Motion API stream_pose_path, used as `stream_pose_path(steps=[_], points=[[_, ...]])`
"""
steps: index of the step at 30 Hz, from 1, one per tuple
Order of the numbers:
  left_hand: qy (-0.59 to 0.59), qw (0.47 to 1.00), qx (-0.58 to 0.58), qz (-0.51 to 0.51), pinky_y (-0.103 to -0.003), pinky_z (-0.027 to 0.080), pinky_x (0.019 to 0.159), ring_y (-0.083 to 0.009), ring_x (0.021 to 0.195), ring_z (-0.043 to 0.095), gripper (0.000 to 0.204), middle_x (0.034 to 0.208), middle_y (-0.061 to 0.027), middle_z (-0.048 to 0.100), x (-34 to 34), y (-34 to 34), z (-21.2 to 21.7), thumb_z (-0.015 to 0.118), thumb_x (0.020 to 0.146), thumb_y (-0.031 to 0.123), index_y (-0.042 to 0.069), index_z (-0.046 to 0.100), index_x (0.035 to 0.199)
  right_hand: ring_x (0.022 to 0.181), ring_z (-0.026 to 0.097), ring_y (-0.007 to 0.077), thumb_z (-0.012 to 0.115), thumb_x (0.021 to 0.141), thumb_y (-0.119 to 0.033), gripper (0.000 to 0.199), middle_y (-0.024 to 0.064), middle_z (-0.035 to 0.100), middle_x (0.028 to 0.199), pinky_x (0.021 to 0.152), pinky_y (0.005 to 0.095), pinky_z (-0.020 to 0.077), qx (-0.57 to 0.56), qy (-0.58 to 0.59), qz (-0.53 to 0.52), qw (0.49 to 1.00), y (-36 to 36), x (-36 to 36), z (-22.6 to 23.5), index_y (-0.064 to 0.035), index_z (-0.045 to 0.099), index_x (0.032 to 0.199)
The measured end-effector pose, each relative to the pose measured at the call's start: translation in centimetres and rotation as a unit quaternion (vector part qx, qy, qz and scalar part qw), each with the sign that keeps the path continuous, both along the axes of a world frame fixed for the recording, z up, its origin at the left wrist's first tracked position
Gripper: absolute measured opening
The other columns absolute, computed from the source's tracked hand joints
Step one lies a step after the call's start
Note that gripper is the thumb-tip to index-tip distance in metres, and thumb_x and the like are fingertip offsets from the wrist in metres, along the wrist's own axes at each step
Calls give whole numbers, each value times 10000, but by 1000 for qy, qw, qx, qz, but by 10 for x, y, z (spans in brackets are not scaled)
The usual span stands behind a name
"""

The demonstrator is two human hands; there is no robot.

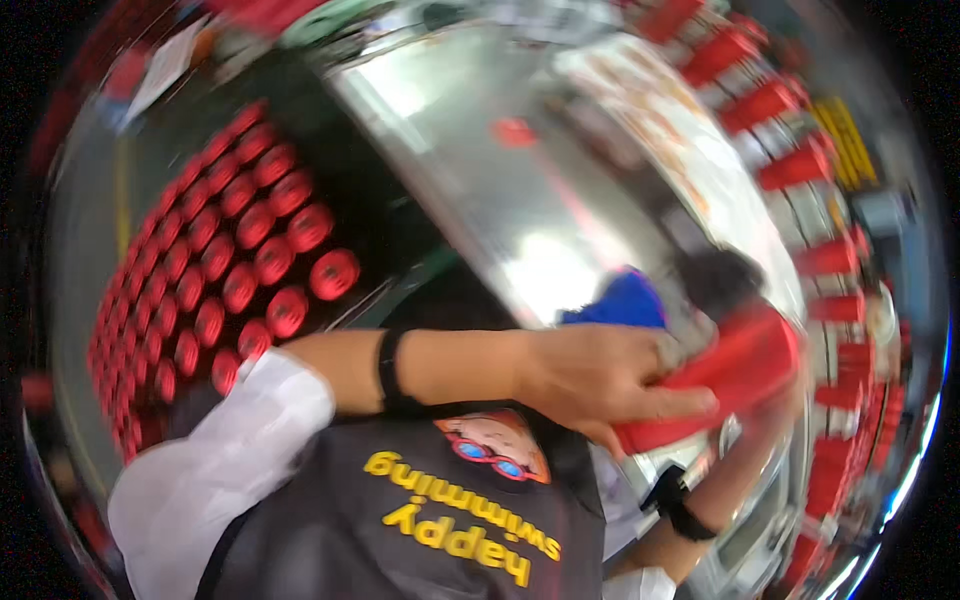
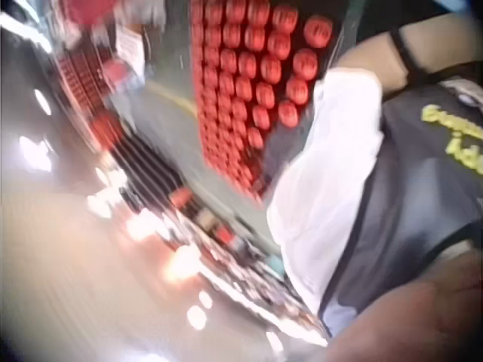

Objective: Apply adhesive labels to red cylindrical containers using a laser alignment guide on an assembly line.

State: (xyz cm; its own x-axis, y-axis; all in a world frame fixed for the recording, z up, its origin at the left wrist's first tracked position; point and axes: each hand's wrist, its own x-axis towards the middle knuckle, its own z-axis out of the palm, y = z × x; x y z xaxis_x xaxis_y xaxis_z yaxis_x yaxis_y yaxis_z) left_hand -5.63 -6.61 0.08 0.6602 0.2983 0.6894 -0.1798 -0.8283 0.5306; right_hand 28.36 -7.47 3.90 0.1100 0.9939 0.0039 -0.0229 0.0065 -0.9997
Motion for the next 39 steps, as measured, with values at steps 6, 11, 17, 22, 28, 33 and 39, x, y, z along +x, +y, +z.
stream_pose_path(steps=[6, 11, 17, 22, 28, 33, 39], points=[[55, 994, 12, 92, -414, 475, 903, -450, 938, 569, 988, 1337, -475, 334, 19, 26, -9, 763, 651, 497, -7, 402, 1421, 869, 673, 175, 390, 1020, -459, 495, 95, 686, 1026, 756, 303, 553, -67, 98, -143, 983, 10, -85, -25, -28, 585, 1166], [67, 996, -15, 52, -493, 430, 958, -482, 1051, 539, 951, 1352, -475, 318, 14, 34, -7, 785, 656, 481, -9, 430, 1390, 1010, 617, 150, 350, 1052, -366, 490, 120, 646, 1133, 890, 290, 491, -1, 66, -118, 991, 10, -96, -25, 30, 543, 1268], [67, 998, -4, 19, -597, 340, 1021, -544, 1239, 410, 976, 1385, -460, 292, 17, 50, -10, 791, 662, 522, -32, 420, 1374, 1043, 573, 137, 379, 1051, -298, 418, 92, 633, 1159, 930, 277, 443, 9, 67, -166, 984, 9, -110, -24, 29, 570, 1228], [161, 985, -44, -34, -662, 179, 1076, -570, 1295, 342, 1118, 1451, -420, 231, -1, 55, -25, 746, 704, 578, -62, 235, 1465, 983, 575, 115, 390, 1044, -342, 489, 84, 615, 1175, 817, 250, 486, 24, 74, -171, 982, -14, -105, -22, 32, 481, 1345], [188, 982, -30, 19, -652, 126, 1096, -506, 1375, 249, 1148, 1479, -368, 222, 0, 49, -23, 735, 723, 558, -76, 151, 1482, 991, 585, 171, 457, 1020, -351, 555, 129, 555, 1263, 824, 280, 496, -49, -100, -133, 985, -59, -122, -26, 67, 422, 1384], [207, 977, -43, 38, -641, 145, 1096, -508, 1366, 266, 1121, 1472, -359, 244, 0, 40, -16, 734, 743, 521, -98, 147, 1470, 1298, 471, 304, 519, 988, -242, 525, 226, 489, 1380, 1072, 366, 354, 49, -167, -80, 981, -74, -129, -15, 59, 398, 1400], [195, 971, 37, 133, -618, 142, 1112, -485, 1375, 268, 1083, 1475, -325, 275, 8, 28, -17, 718, 771, 523, -107, 168, 1460, 1317, 451, 293, 534, 968, -174, 512, 208, 462, 1417, 1085, 363, 345, 76, -209, -67, 973, -83, -127, -23, 53, 394, 1405]])
